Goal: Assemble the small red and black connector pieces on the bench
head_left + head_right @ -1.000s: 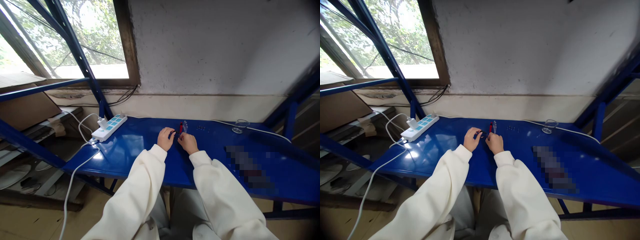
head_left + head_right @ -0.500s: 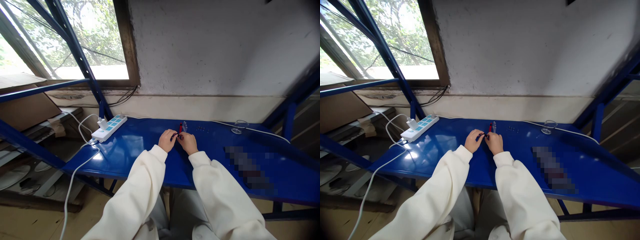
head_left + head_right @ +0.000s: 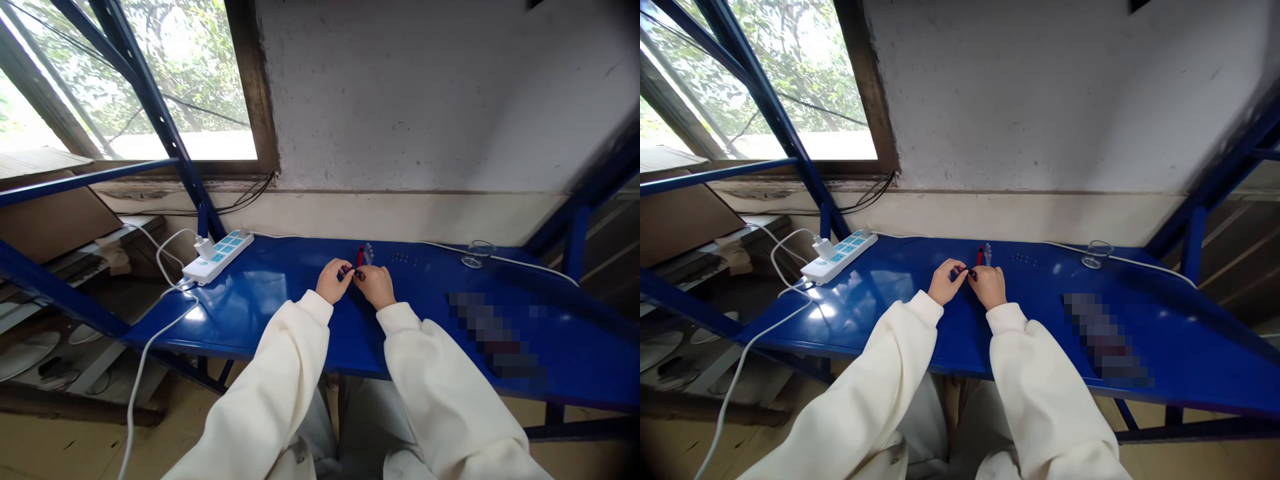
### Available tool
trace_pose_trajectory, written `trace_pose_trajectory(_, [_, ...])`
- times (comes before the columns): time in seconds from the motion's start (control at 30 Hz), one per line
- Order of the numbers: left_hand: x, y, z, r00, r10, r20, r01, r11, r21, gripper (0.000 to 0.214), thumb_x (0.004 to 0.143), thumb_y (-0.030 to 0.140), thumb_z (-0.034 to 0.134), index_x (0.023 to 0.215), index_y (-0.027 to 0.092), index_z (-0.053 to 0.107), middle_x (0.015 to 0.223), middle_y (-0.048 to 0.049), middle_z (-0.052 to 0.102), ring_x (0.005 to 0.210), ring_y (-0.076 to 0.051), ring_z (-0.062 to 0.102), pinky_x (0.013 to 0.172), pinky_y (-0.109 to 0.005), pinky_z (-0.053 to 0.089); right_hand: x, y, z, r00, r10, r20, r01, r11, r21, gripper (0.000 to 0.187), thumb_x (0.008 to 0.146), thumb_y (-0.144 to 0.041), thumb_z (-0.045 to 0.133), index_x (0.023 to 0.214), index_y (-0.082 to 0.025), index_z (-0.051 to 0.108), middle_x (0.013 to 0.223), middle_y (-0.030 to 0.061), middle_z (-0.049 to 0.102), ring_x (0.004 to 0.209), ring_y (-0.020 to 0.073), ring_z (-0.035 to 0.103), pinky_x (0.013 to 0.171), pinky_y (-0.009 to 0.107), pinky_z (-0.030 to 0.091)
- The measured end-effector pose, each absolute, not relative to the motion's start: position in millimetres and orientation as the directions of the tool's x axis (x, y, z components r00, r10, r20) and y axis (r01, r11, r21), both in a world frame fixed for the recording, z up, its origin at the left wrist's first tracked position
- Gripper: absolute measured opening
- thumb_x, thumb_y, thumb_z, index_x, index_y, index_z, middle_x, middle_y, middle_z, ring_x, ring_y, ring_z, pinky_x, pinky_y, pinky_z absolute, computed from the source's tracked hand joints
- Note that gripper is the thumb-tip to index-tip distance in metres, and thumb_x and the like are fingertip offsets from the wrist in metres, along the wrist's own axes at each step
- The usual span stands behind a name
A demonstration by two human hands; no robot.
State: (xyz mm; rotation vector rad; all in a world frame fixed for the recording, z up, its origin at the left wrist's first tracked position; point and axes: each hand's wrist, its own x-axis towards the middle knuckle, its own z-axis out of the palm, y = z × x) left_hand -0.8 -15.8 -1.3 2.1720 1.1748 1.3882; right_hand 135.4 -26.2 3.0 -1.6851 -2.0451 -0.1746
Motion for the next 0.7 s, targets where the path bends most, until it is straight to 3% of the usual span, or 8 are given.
trace_pose_trajectory(0.37, [-2,-10,0,0.167,0.808,0.565,0.497,-0.564,0.66,0.008,0.072,0.02,0.052,0.079,0.017,0.055,0.076,-0.002,0.058,0.064,-0.01,0.052,0.065,-0.025,0.046,135,-25,1,-0.111,0.89,0.443,0.945,0.233,-0.23,0.017,0.075,-0.024,0.046,0.064,-0.017,0.057,0.064,0.0036,0.061,0.065,0.0137,0.054,0.062,0.025,0.024])
trace_pose_trajectory(0.5, [-8,-3,19,0.263,0.838,0.478,0.529,-0.539,0.655,0.006,0.069,0.019,0.053,0.073,0.016,0.056,0.07,-0.0014,0.059,0.061,-0.01,0.053,0.061,-0.023,0.045,135,-26,1,-0.12,0.893,0.433,0.907,0.276,-0.318,0.017,0.077,-0.028,0.046,0.073,-0.018,0.059,0.065,0.0023,0.059,0.062,0.013,0.053,0.06,0.023,0.028])
trace_pose_trajectory(0.7, [-45,29,65,0.444,0.846,0.296,0.726,-0.533,0.435,0.007,0.064,0.016,0.056,0.07,0.017,0.059,0.065,-0.0021,0.061,0.058,-0.012,0.054,0.058,-0.023,0.042,132,-26,0,-0.148,0.895,0.421,0.819,0.35,-0.454,0.025,0.079,-0.033,0.044,0.092,-0.018,0.059,0.064,0.0007,0.056,0.059,0.0122,0.051,0.056,0.021,0.034])
